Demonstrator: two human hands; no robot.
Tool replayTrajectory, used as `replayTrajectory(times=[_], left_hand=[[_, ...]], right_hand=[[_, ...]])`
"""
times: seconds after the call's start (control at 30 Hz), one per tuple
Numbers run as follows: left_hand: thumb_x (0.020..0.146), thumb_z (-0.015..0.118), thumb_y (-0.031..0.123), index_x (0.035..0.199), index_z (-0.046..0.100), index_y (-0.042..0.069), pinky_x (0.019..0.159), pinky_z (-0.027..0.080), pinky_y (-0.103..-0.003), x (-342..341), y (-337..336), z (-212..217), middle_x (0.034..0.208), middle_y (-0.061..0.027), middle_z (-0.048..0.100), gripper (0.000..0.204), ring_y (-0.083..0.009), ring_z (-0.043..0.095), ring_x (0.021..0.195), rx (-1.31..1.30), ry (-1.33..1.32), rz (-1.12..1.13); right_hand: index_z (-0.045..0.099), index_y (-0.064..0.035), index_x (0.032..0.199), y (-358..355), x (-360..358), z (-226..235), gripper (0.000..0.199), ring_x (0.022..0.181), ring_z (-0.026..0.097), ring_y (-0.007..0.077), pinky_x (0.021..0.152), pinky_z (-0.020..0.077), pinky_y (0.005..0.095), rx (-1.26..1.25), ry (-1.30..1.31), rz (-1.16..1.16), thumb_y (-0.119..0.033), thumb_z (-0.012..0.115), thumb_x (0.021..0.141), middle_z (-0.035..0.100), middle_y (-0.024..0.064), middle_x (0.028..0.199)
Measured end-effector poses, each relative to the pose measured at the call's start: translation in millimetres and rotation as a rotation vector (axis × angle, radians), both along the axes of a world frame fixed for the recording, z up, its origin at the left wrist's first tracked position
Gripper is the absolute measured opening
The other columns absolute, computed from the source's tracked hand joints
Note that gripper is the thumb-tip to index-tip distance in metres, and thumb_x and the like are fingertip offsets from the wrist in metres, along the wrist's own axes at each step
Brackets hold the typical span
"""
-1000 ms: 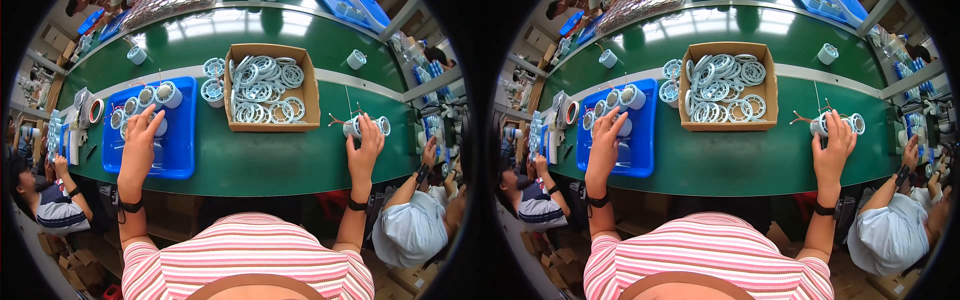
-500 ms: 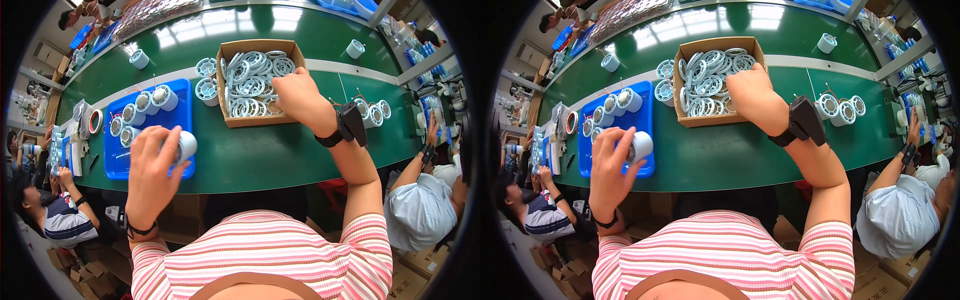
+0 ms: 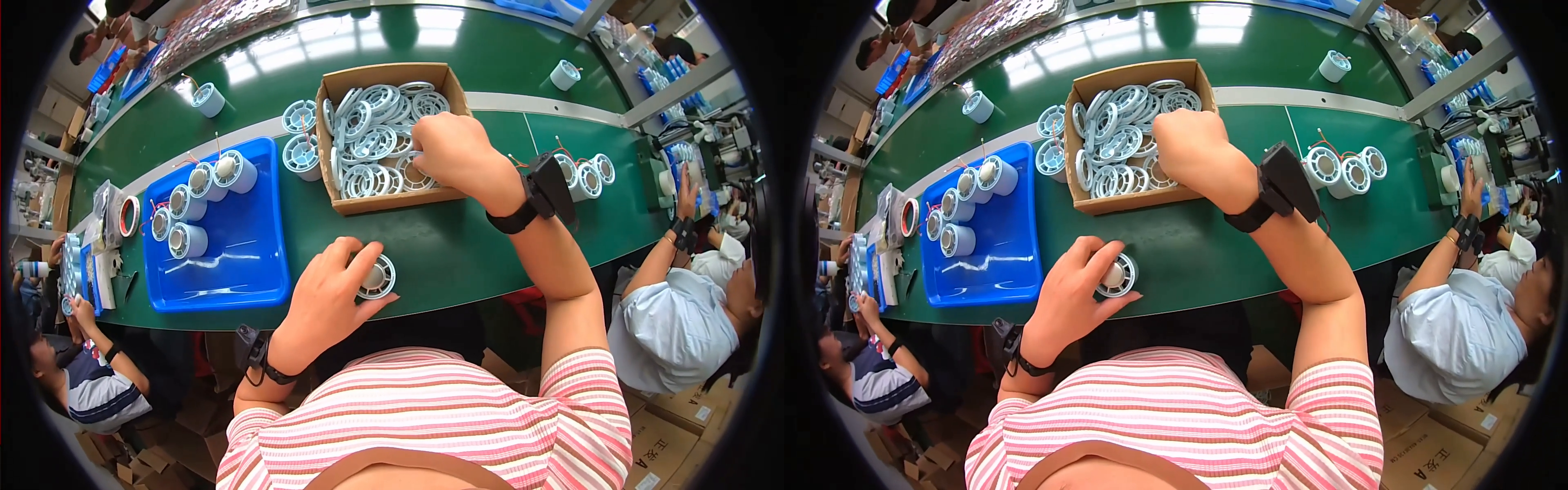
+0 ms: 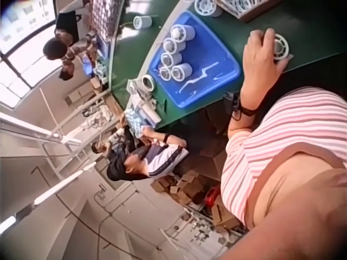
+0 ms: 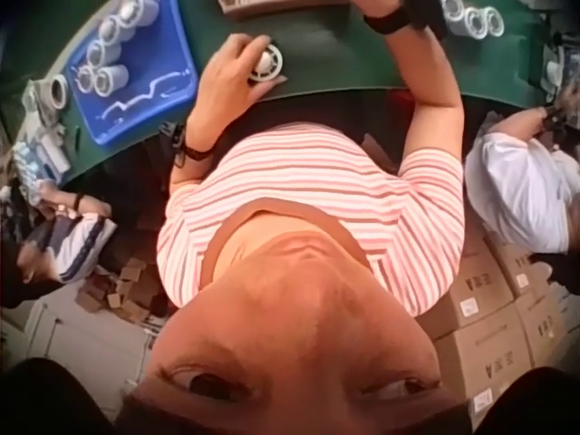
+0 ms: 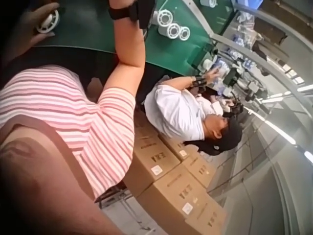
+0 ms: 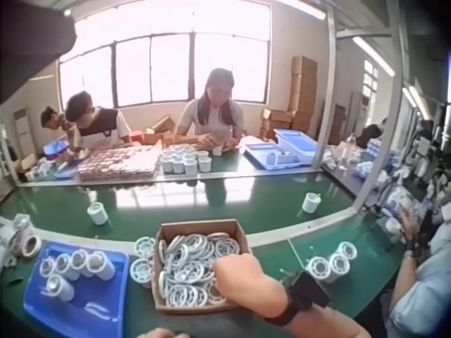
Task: The person picks up a blue tray and places it on the table. They take a white plastic component from a box and a motor from the tray, fitting the component onto the motor by hand before placing the assembled unit on the table.
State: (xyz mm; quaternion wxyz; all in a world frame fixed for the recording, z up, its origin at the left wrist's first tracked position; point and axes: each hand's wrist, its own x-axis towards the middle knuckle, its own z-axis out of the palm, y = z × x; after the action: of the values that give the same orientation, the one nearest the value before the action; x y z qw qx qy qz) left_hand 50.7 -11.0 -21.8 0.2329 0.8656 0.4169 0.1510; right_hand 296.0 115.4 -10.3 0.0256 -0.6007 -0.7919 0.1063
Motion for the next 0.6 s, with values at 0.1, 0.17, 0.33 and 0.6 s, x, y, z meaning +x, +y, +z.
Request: replayTrajectory(times=[0.1,0.17,0.33,0.6], left_hand=[[0.075,0.088,0.019,0.134,0.057,0.006,0.08,0.054,-0.037,-1,0,-2,0.121,-0.0155,0.056,0.067,-0.0326,0.063,0.099,-0.086,-0.031,0.045],[0.077,0.087,0.017,0.137,0.056,0.008,0.078,0.056,-0.037,-7,-5,-3,0.123,-0.0156,0.057,0.068,-0.0326,0.064,0.1,-0.223,-0.11,0.113],[0.079,0.085,0.012,0.141,0.054,0.009,0.08,0.058,-0.035,-9,-3,-6,0.128,-0.0143,0.057,0.07,-0.0296,0.065,0.106,-0.324,-0.195,0.157],[0.08,0.082,0.001,0.144,0.049,0.006,0.078,0.057,-0.028,-4,-4,-33,0.129,-0.01,0.057,0.072,-0.018,0.063,0.107,-0.432,-0.519,0.268]], right_hand=[[0.072,-0.002,0.089,-19,6,3,0.017,0.086,0.069,0.0334,0.075,0.0544,0.0425,0.221,0.168,0.01,-0.015,0.077,0.08,0.069,0.0167,0.09],[0.071,-0.0026,0.091,-50,4,21,0.014,0.089,0.068,0.0313,0.073,0.0533,0.0434,0.489,0.56,-0.002,-0.004,0.077,0.079,0.066,0.0123,0.091],[0.072,-0.0055,0.093,-128,3,-25,0.022,0.093,0.066,0.0303,0.085,0.0507,0.0448,0.629,0.58,0.198,0.0,0.08,0.074,0.064,0.0062,0.09],[0.074,-0.0061,0.105,-148,12,-54,0.031,0.106,0.065,0.0339,0.102,0.0452,0.0455,0.256,0.63,0.106,-0.005,0.082,0.075,0.069,0.0106,0.108]])
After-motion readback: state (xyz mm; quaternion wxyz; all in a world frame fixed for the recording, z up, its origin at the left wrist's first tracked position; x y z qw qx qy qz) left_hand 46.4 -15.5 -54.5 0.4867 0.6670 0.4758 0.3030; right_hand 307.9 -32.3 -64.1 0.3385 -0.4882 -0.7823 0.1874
